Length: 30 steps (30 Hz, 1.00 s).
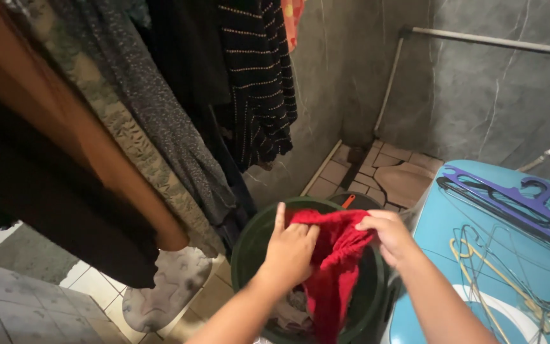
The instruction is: Hanging washed clothes onto hangers and then placing the hangers onto a drying rack.
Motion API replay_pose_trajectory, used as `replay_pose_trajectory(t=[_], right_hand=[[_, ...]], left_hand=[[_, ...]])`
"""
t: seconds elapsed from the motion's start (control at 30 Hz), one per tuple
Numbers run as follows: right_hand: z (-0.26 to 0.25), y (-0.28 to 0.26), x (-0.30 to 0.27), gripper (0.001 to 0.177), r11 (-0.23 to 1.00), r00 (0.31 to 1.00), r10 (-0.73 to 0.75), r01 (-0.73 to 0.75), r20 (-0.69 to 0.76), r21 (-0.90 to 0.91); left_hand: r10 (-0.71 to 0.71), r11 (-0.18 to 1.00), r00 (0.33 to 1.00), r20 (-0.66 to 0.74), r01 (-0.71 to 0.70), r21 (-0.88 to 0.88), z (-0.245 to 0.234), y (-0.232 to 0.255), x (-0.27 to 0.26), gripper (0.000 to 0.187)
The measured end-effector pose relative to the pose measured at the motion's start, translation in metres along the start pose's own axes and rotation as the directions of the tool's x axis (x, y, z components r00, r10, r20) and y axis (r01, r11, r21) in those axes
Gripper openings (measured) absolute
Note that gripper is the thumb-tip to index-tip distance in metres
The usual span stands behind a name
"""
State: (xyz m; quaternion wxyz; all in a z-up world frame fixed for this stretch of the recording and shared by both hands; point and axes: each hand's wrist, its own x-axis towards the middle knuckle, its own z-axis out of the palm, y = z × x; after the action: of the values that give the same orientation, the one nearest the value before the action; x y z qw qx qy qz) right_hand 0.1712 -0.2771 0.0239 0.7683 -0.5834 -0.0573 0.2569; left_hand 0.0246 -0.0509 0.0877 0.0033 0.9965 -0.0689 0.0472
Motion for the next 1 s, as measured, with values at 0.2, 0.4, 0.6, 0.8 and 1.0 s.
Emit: replay_pose_trajectory(t=[0.2, 0.4, 0.6, 0.8, 1.0], right_hand=[[-0.058, -0.005, 0.003, 0.019, 0.521, 0.788, -0.334, -0.303, -0.517, -0.798], [-0.073, 0.060, 0.004, 0.018, 0.970, 0.869, -0.092, -0.031, -0.487, -0.239], [-0.088, 0.035, -0.063, 0.025, 0.997, 0.919, -0.073, 0.079, -0.387, -0.001], [-0.184, 0.087, -0.126, 0.024, 0.797, 0.708, -0.394, -0.054, -0.586, -0.601], [-0.247, 0.090, -0.200, 0.028, 0.587, 0.341, -0.480, -0.560, -0.808, -0.585]], left_hand=[[0.401, 0.875, 0.916, 0.018, -0.378, -0.303, -0.002, -0.049, -0.028, 0.045], [-0.033, 0.824, 0.877, -0.479, -0.247, -0.510, 0.013, 0.015, -0.005, 0.028], [-0.314, 0.476, 0.946, 0.082, 0.231, -0.849, 0.028, 0.076, 0.032, 0.047], [-0.265, 0.244, 0.933, 0.244, 0.310, -0.919, 0.106, 0.142, 0.046, 0.024], [-0.099, 0.364, 0.977, 0.191, 0.214, -0.906, 0.147, 0.190, 0.045, 0.027]])
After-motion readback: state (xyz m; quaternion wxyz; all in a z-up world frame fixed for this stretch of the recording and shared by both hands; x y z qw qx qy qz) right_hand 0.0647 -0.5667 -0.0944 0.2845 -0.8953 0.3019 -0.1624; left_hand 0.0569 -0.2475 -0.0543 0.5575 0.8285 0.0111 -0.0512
